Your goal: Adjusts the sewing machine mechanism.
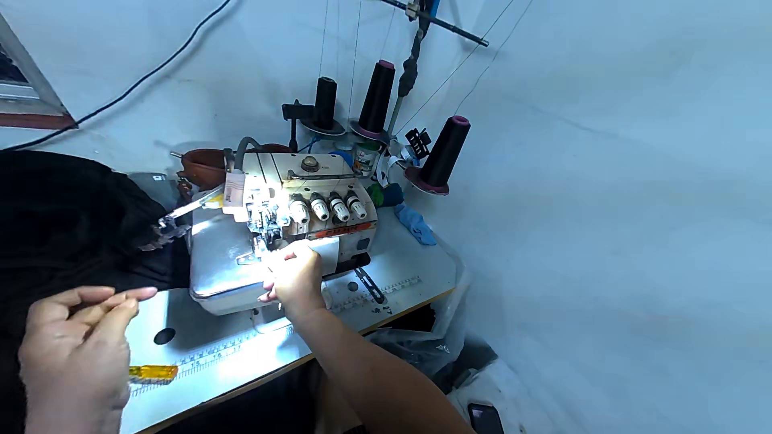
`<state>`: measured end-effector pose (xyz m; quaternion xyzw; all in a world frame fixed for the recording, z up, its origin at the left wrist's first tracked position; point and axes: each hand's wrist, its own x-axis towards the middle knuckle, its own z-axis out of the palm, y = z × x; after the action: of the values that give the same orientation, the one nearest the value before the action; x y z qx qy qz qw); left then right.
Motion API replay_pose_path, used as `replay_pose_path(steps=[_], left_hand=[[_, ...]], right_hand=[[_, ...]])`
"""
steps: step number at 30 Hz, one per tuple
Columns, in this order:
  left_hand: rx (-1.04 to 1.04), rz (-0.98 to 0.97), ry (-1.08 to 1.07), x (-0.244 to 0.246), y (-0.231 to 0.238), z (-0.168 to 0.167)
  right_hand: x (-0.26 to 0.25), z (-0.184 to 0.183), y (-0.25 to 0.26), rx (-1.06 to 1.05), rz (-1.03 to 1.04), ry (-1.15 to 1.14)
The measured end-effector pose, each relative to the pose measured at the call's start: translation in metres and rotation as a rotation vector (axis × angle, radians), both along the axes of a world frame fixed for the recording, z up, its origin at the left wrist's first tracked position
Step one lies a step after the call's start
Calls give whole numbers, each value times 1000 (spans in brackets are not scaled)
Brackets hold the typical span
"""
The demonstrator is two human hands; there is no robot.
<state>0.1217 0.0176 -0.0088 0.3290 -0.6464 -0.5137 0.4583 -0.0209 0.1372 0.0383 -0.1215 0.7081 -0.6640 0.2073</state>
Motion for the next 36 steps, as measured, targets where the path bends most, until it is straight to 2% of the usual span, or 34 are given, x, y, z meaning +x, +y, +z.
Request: replay_pose_path(steps=[4,7,10,18,23,36], left_hand=[[-2,9,-57,9,2,-4],[-224,-82,-108,1,6,-9],[-434,-135,-172,-20,30,8],[-653,-228,-335,-59,41,12],[-727,-232,-331,-62,45,11],[-725,-271,-304,-60,39,5]], right_hand=[[0,1,0,-4,0,-7],[-1,1,0,0,0,1],[-2,2,-1,3,-5,-5],[0,3,0,-3,-10,-12],[3,2,0,17,-15,23],[3,-3,-2,-10,-42,61]])
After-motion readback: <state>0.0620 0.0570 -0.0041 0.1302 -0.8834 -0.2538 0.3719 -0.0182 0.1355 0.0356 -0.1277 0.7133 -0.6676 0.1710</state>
